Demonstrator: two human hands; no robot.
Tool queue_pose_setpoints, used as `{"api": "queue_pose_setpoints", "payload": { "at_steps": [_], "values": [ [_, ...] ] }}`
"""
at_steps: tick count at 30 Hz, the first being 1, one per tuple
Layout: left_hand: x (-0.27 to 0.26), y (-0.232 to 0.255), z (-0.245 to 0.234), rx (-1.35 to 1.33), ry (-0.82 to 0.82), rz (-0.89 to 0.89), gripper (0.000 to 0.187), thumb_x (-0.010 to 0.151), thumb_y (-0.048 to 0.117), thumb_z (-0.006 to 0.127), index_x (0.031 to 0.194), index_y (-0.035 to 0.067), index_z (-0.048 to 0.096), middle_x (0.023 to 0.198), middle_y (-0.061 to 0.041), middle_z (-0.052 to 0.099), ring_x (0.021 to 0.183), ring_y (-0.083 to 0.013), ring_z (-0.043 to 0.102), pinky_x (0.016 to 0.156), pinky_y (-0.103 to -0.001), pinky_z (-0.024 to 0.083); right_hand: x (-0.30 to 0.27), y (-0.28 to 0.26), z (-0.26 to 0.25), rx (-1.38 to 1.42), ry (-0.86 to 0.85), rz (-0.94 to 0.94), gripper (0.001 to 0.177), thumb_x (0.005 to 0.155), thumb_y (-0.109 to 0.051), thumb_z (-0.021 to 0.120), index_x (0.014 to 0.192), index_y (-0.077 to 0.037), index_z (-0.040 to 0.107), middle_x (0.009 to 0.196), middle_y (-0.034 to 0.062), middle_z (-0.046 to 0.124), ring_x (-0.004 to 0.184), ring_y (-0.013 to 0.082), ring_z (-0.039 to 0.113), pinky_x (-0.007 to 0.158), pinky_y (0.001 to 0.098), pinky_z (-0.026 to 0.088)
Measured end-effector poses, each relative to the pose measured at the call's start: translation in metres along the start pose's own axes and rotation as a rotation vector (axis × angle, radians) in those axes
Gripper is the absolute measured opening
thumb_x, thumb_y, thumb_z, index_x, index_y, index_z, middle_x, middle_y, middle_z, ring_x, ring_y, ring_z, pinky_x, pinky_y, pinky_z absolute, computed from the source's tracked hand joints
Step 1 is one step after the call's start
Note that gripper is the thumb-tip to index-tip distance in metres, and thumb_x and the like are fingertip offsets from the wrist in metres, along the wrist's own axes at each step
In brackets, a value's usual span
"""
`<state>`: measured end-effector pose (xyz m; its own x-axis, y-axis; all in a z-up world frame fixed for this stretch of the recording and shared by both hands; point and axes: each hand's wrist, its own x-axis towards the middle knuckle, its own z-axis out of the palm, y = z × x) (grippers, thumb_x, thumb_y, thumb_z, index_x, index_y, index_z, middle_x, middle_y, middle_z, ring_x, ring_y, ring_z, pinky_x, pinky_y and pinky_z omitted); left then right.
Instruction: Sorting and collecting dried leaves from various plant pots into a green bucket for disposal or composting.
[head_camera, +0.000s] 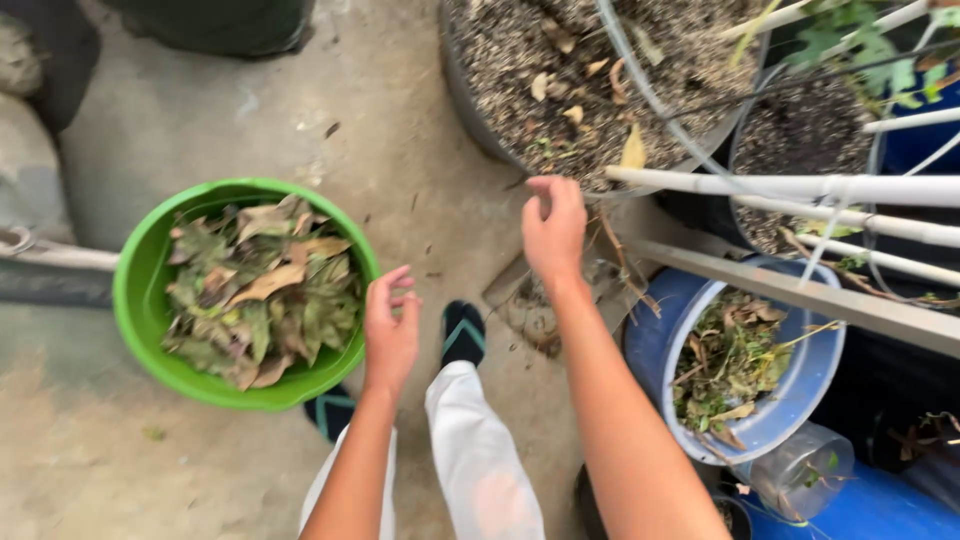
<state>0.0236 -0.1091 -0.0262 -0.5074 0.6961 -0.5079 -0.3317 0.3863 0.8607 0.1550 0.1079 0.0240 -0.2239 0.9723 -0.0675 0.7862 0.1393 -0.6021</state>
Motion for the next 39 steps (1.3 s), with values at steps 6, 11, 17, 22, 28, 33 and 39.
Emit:
{"api": "queue_pose_setpoints", "payload": {
  "at_steps": [6,11,17,22,28,33,39],
  "values": [
    [0.06,0.098,0.105,-0.05,-0.196,0.257,0.032,0.098,0.001,0.055,0.129,0.009,0.062,0.117,-0.007,0.063,0.095,-0.0164,0.066,0.079,-0.029,0.056,0.104,0.071,-0.038,-0.426,0.045,-0.018,0.058,0.086,-0.01,0.074,0.139,-0.009,0.051,0.139,0.0274,0.044,0.128,0.0479,0.046,0.108,0.0536,0.041],
    [0.095,0.142,0.146,-0.015,-0.287,0.319,0.034,0.097,0.002,0.056,0.13,0.01,0.06,0.115,-0.006,0.062,0.093,-0.0159,0.067,0.078,-0.029,0.056,0.162,0.076,-0.034,-0.574,-0.015,0.444,0.089,0.09,-0.015,0.072,0.158,-0.017,0.015,0.152,0.0385,0.022,0.133,0.0566,0.036,0.107,0.0579,0.037],
    [0.094,0.135,0.146,-0.012,-0.291,0.258,0.038,0.096,0.003,0.057,0.134,0.011,0.057,0.117,-0.005,0.059,0.088,-0.0145,0.065,0.072,-0.028,0.056,0.16,0.076,-0.036,-0.661,-0.102,0.625,0.088,0.093,-0.006,0.063,0.163,-0.01,0.009,0.136,0.037,0.046,0.118,0.0499,0.058,0.094,0.0542,0.052],
    [0.088,0.117,0.131,0.007,-0.279,0.211,0.041,0.096,0.002,0.057,0.135,0.012,0.057,0.119,-0.005,0.058,0.084,-0.0136,0.061,0.069,-0.028,0.054,0.154,0.066,-0.041,-0.702,-0.099,0.464,0.062,0.095,-0.003,0.059,0.151,0.002,0.031,0.108,0.0327,0.068,0.103,0.0475,0.068,0.087,0.0539,0.055],
    [0.096,0.108,0.125,-0.017,-0.26,0.203,0.04,0.097,0.001,0.056,0.135,0.011,0.057,0.119,-0.004,0.058,0.083,-0.0121,0.06,0.069,-0.027,0.053,0.16,0.076,-0.035,-0.623,-0.049,0.391,0.039,0.088,-0.01,0.068,0.122,0.001,0.05,0.112,0.0254,0.062,0.101,0.043,0.065,0.087,0.0519,0.053],
    [0.12,0.109,0.134,-0.028,-0.26,0.272,0.043,0.096,-0.001,0.056,0.136,0.012,0.056,0.119,-0.004,0.057,0.083,-0.0123,0.057,0.07,-0.026,0.052,0.195,0.095,-0.027,-0.516,0.117,0.146,0.033,0.093,-0.019,0.069,0.112,0.002,0.052,0.112,0.0227,0.05,0.097,0.0433,0.059,0.085,0.0537,0.049],
    [0.136,0.122,0.136,-0.017,-0.257,0.234,0.042,0.097,0.001,0.055,0.136,0.014,0.057,0.12,-0.003,0.057,0.083,-0.0103,0.059,0.069,-0.025,0.053,0.201,0.075,-0.019,-0.499,0.007,0.248,0.019,0.089,-0.018,0.066,0.099,-0.002,0.061,0.11,0.0184,0.053,0.093,0.0384,0.063,0.084,0.0509,0.05]
  ]
}}
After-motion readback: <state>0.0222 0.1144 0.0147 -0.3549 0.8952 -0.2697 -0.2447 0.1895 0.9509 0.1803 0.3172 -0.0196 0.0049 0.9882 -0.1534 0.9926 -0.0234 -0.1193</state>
